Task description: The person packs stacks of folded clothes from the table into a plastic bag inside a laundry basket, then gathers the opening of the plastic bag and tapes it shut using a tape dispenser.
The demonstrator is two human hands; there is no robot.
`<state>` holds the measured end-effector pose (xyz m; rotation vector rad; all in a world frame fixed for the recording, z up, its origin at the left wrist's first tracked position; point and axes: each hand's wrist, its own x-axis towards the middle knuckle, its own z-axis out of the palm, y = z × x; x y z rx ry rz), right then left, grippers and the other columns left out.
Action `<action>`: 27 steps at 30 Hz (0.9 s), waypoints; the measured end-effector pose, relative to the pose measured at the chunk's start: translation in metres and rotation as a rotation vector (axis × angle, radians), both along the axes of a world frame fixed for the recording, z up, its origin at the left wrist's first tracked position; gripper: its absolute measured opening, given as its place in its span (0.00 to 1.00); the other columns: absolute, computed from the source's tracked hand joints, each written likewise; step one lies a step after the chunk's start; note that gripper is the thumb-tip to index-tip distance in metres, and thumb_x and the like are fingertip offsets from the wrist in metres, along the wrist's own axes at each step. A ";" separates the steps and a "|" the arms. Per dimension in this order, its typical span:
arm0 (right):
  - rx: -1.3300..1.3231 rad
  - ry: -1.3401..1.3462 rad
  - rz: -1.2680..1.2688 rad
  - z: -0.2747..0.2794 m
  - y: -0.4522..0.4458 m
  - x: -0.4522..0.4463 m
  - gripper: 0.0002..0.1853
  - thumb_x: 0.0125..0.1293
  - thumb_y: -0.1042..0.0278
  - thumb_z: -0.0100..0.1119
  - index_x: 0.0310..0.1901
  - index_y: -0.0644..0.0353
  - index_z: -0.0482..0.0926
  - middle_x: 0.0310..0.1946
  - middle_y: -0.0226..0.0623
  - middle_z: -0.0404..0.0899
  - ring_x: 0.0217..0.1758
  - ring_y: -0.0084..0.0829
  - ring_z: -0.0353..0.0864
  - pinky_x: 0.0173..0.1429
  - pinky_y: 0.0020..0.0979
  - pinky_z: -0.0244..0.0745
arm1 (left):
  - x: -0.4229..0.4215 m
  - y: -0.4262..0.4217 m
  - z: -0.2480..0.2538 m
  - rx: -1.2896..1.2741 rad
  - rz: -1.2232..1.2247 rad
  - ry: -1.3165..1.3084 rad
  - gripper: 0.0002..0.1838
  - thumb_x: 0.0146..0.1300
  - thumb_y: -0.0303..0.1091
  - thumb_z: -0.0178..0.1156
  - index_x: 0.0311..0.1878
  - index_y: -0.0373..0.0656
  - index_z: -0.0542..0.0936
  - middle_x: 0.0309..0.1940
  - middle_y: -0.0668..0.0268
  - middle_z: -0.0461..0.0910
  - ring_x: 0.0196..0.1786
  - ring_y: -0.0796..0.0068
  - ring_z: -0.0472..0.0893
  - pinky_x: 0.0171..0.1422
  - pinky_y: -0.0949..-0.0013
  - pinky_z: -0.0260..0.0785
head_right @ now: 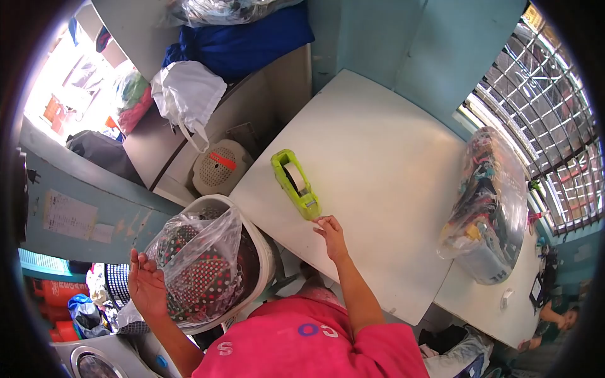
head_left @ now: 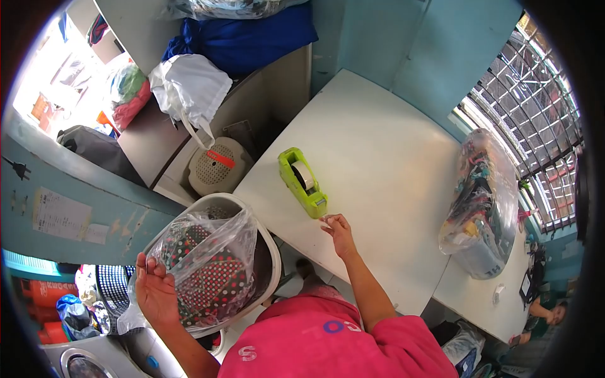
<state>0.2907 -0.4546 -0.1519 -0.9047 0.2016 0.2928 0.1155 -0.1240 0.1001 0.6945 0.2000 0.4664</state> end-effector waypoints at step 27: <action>-0.840 -0.259 0.161 0.220 0.086 0.013 0.06 0.61 0.67 0.53 0.30 0.58 0.71 0.20 0.25 0.67 0.18 0.14 0.63 0.18 0.16 0.55 | -0.079 0.050 0.012 0.445 0.407 0.233 0.14 0.61 0.31 0.48 0.50 0.40 0.68 0.38 0.65 0.74 0.37 0.80 0.72 0.42 0.77 0.63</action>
